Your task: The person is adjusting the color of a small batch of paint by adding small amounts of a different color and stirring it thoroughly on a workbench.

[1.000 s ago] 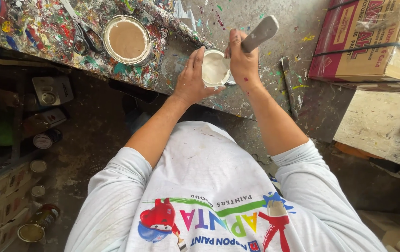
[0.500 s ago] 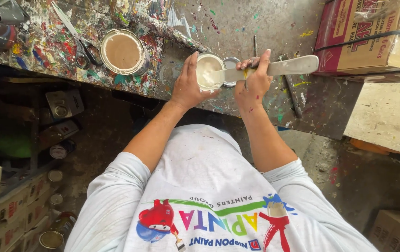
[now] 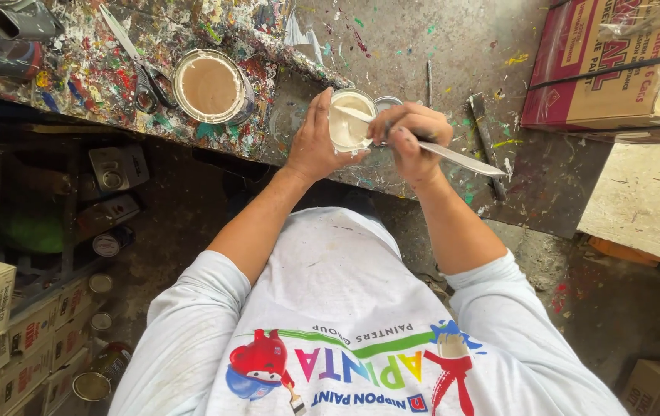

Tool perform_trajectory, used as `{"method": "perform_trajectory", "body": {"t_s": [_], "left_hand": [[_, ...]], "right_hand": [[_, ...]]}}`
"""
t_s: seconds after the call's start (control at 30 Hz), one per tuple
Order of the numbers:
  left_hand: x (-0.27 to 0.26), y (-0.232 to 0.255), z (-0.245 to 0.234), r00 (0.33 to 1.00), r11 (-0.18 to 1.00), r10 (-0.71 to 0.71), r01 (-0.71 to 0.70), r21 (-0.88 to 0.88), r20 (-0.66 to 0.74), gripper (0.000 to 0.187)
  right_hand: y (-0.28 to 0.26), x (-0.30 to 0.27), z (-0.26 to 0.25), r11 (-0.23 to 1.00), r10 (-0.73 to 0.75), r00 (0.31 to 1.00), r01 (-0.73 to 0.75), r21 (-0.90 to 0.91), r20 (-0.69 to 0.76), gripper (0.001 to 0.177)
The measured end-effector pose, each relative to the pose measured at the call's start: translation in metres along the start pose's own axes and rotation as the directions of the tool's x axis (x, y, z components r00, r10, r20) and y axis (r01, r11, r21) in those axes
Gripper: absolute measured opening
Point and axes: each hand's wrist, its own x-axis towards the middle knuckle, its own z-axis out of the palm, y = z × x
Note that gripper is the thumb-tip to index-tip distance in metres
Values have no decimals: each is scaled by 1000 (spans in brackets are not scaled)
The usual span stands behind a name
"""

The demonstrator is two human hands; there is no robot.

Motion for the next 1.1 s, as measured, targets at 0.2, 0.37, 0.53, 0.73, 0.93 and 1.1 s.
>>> {"method": "perform_trajectory", "body": {"t_s": [0.2,0.37,0.53,0.73,0.93,1.1], "left_hand": [[-1,-1,3,1000,1000,-7,7,20,-16,125],[2,-2,-1,984,996,-87,85,16,153,133],[1,1,-3,979,993,-120,122,0,167,130],[2,-4,2,983,995,-101,100,16,154,134],[3,1,-4,981,995,-98,99,4,170,132],[4,4,-7,980,995,-97,97,13,175,128]], "right_hand": [[53,15,2,967,143,972,-97,-238,186,46],[77,21,-9,848,520,850,-501,-176,86,41],[74,28,-4,671,717,621,-737,75,-317,39],[51,15,-4,620,713,241,-655,432,-659,36],[21,4,-23,715,677,156,-371,592,-719,44],[-21,11,-10,811,577,402,-384,442,-711,46]]}}
